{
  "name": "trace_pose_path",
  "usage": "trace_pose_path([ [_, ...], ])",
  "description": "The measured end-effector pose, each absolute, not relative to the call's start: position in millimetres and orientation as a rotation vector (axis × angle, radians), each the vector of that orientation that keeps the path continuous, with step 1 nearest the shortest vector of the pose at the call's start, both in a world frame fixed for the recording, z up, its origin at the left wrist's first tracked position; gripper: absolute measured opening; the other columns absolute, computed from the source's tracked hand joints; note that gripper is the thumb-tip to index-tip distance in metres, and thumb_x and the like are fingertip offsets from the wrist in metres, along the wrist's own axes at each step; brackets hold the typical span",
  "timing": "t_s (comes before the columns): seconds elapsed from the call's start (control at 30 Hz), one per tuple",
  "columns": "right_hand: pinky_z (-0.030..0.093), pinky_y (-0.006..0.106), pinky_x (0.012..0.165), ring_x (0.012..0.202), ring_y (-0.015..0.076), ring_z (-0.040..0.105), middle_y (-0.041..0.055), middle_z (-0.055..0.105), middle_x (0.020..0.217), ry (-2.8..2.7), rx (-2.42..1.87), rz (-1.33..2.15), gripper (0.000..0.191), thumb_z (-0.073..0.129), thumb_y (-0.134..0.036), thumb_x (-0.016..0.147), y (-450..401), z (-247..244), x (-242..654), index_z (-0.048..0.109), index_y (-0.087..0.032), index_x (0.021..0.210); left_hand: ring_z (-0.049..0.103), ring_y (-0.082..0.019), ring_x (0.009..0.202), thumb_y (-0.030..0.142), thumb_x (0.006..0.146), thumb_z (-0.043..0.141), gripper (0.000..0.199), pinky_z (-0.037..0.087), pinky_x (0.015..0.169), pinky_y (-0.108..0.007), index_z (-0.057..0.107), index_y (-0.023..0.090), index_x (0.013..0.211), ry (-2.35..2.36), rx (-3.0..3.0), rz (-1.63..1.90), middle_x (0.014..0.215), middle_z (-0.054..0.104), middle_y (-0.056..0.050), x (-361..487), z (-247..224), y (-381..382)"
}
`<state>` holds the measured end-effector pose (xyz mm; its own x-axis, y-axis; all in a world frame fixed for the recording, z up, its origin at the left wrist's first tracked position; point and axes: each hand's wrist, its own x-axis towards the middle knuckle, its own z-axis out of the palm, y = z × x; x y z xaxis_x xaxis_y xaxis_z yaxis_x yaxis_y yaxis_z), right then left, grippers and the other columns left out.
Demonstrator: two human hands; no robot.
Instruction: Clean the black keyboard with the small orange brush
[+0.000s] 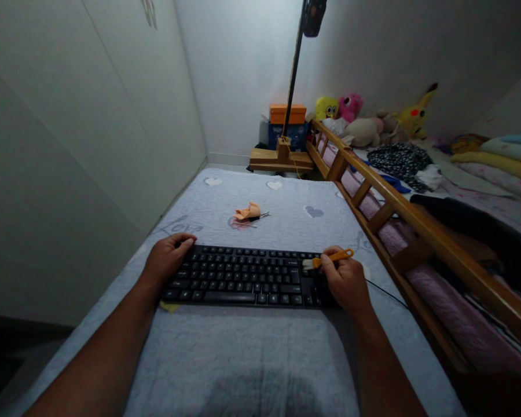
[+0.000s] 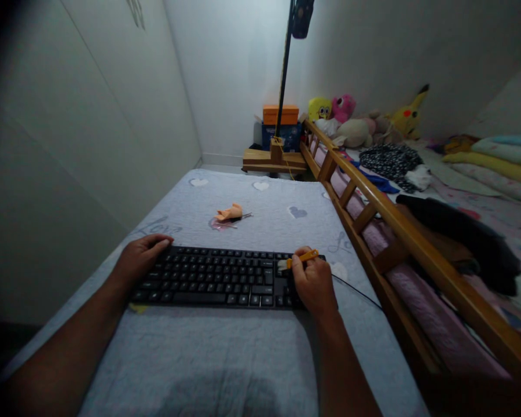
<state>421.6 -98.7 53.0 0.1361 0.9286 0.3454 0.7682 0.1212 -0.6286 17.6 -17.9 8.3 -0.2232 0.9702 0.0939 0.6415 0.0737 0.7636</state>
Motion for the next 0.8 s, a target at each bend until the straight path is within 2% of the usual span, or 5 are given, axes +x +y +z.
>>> trace_pose_path([
  [0.13, 0.044, 0.031, 0.067, 0.065, 0.0215, 0.064, 0.0025, 0.067, 0.067, -1.542, -1.719, 0.179, 0.025, 0.047, -0.042, 0.090, -99, 53, 430, 0.060, -0.023, 0.078, 0.071, -0.028, 0.090, 0.055, 0.070, 0.058, 0.043, 0.055, 0.086, -0.035, 0.076, 0.020, 0.087, 1.903, 1.602, 0.981, 0.092, 0.079, -0.007, 16, 6, -17],
  [0.37, 0.045, 0.029, 0.067, 0.066, 0.0195, 0.066, -0.0002, 0.066, 0.066, -1.606, -1.602, 0.438, 0.028, 0.046, -0.044, 0.095, -99, 51, 418, 0.060, -0.024, 0.081, 0.071, -0.029, 0.093, 0.054, 0.070, 0.059, 0.040, 0.054, 0.087, -0.035, 0.076, 0.022, 0.087, 1.905, 1.612, 0.984, 0.093, 0.079, -0.007, 16, 6, -17],
  [0.63, 0.042, 0.032, 0.065, 0.062, 0.0222, 0.062, 0.0020, 0.064, 0.062, -1.529, -1.782, 0.101, 0.026, 0.046, -0.043, 0.088, -99, 53, 437, 0.058, -0.024, 0.075, 0.071, -0.029, 0.094, 0.054, 0.071, 0.058, 0.042, 0.053, 0.089, -0.035, 0.076, 0.021, 0.087, 1.901, 1.613, 0.982, 0.095, 0.079, -0.007, 15, 4, -17],
  [0.8, 0.045, 0.030, 0.065, 0.062, 0.0205, 0.063, 0.0002, 0.062, 0.062, -1.453, -1.702, 0.279, 0.029, 0.047, -0.046, 0.091, -101, 51, 431, 0.060, -0.023, 0.079, 0.072, -0.029, 0.094, 0.055, 0.071, 0.058, 0.042, 0.053, 0.087, -0.035, 0.077, 0.021, 0.087, 1.909, 1.626, 0.984, 0.094, 0.080, -0.007, 16, 5, -16],
])
